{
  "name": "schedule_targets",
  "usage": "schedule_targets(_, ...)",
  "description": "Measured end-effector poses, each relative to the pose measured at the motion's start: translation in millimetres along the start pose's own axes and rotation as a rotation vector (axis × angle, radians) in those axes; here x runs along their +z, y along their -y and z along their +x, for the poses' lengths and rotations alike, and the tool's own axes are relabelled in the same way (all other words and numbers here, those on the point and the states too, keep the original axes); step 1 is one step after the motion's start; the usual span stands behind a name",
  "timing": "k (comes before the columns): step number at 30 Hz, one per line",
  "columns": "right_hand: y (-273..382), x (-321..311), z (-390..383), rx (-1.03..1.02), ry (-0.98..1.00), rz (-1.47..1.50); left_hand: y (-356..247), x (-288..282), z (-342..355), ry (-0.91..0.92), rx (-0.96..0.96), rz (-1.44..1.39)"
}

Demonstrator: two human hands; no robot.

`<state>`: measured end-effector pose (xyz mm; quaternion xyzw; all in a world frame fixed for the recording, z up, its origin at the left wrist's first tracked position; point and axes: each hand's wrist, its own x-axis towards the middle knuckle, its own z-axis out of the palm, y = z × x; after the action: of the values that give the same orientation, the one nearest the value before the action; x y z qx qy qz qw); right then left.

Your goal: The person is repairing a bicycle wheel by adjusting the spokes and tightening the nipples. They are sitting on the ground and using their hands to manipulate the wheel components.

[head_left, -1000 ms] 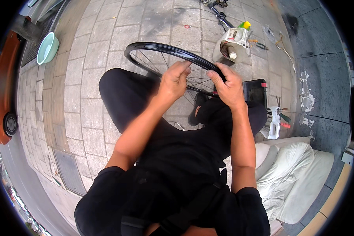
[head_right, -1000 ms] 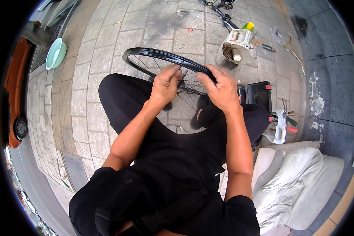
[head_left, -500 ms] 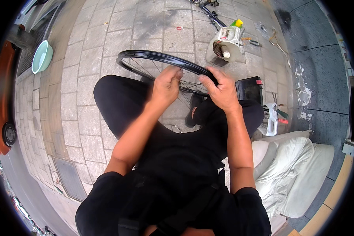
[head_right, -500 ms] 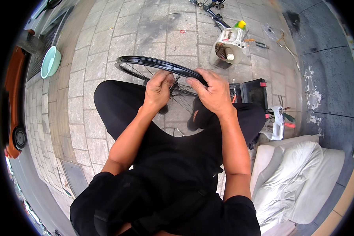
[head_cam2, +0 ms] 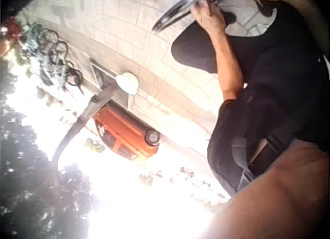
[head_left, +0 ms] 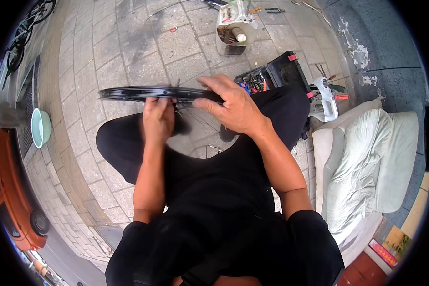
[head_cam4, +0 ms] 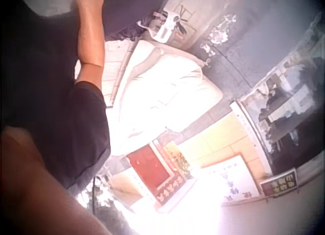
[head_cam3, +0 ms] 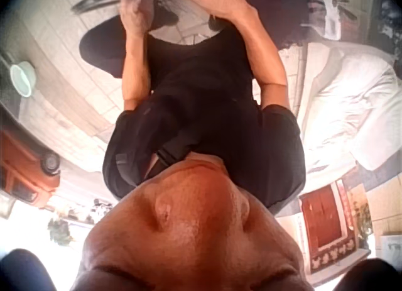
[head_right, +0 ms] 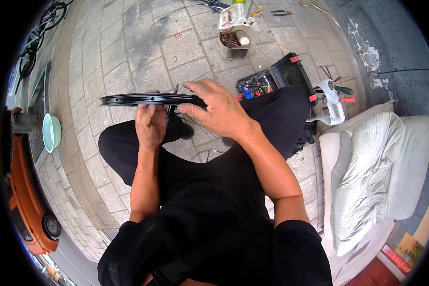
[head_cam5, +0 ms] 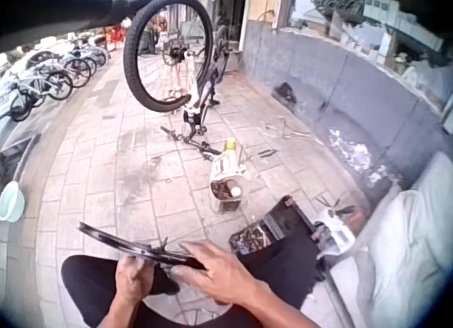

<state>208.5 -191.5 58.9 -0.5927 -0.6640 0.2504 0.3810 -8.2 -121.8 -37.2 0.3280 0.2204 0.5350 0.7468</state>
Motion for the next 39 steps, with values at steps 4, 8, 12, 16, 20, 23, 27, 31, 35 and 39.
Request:
schedule_targets(4,-3,-69,-43,-0.097,-0.372,-0.265,-23,23,3,-0.011,0.011,-0.136)
schedule_targets(8,-78,-121,-105,0.405,-1.138,0.098,-35,-6,29,-0.171,-0.072,-0.187)
schedule_targets(12,-243,-118,-168,0.929,-0.9,-0.02,-50,16,44,-0.29,-0.04,0.024)
schedule_targets(16,-336,-77,-173,1.054,-0.521,-0.309,-54,20,57,-0.238,-0.103,0.117)
schedule_targets(20,-435,-36,-191,1.184,-0.163,-0.492,-30,52,78,-0.292,-0.112,0.2)
schedule_targets(23,-469,-20,-186,1.227,0.062,-0.519,-25,49,90,-0.095,-0.158,0.128)
schedule_targets(27,-500,2,-180,1.347,0.004,-0.481,-23,52,104,-0.1,-0.178,0.163)
schedule_targets(31,-518,16,-178,1.399,-0.087,-0.534,-22,55,102,-0.136,-0.222,0.166)
schedule_targets(35,-515,25,-176,1.348,-0.06,-0.585,-18,63,105,-0.082,-0.216,0.158)
schedule_targets(39,-516,18,-171,1.273,-0.11,-0.605,-20,57,97,-0.141,-0.204,0.166)
